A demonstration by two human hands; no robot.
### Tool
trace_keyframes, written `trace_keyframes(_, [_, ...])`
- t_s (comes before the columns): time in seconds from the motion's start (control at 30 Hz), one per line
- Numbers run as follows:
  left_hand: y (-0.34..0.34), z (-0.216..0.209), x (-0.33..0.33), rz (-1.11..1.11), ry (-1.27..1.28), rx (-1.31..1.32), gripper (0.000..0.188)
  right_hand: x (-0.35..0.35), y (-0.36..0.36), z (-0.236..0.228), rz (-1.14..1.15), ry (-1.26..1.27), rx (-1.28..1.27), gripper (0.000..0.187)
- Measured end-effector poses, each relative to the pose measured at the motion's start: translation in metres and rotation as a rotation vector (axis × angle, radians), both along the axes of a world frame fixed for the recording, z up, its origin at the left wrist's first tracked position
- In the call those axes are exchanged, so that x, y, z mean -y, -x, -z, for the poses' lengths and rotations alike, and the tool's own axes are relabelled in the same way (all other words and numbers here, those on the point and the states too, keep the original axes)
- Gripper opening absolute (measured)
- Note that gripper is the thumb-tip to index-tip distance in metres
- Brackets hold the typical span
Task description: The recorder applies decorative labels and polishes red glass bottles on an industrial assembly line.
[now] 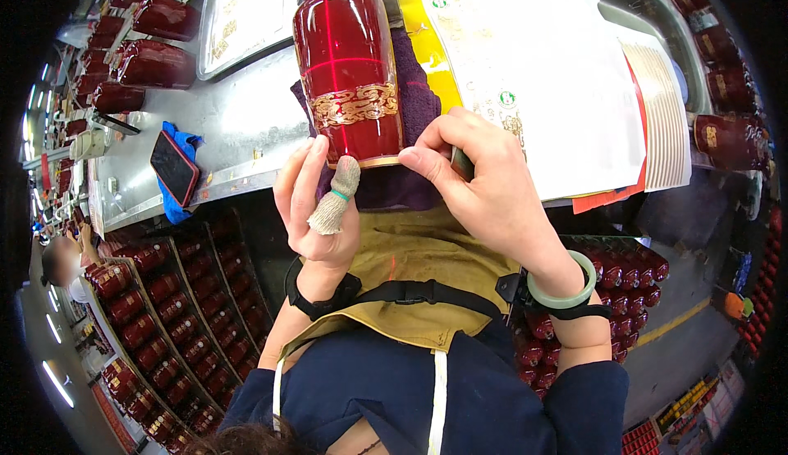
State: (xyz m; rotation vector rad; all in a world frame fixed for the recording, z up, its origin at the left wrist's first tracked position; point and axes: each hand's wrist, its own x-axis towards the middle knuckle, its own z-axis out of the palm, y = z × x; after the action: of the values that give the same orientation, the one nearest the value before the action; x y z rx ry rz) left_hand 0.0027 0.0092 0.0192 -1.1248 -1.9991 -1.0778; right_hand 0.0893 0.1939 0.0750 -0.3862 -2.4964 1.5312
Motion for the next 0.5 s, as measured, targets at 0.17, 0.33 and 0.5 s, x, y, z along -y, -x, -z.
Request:
trace_keyframes(0.17, [0.002,0.0,0.0,0.019,-0.001,0.018,0.033,-0.002,0.001,0.004,-0.003,-0.028,-0.001,0.02])
trace_keyframes(0.33, [0.004,0.006,0.003,0.002,-0.081,0.112,0.034,0.0,0.002,0.006,0.002,-0.045,-0.039,0.019])
trace_keyframes(0.5, [0.003,0.01,0.006,0.001,-0.059,0.11,0.034,0.006,0.001,-0.008,-0.013,0.084,-0.107,0.019])
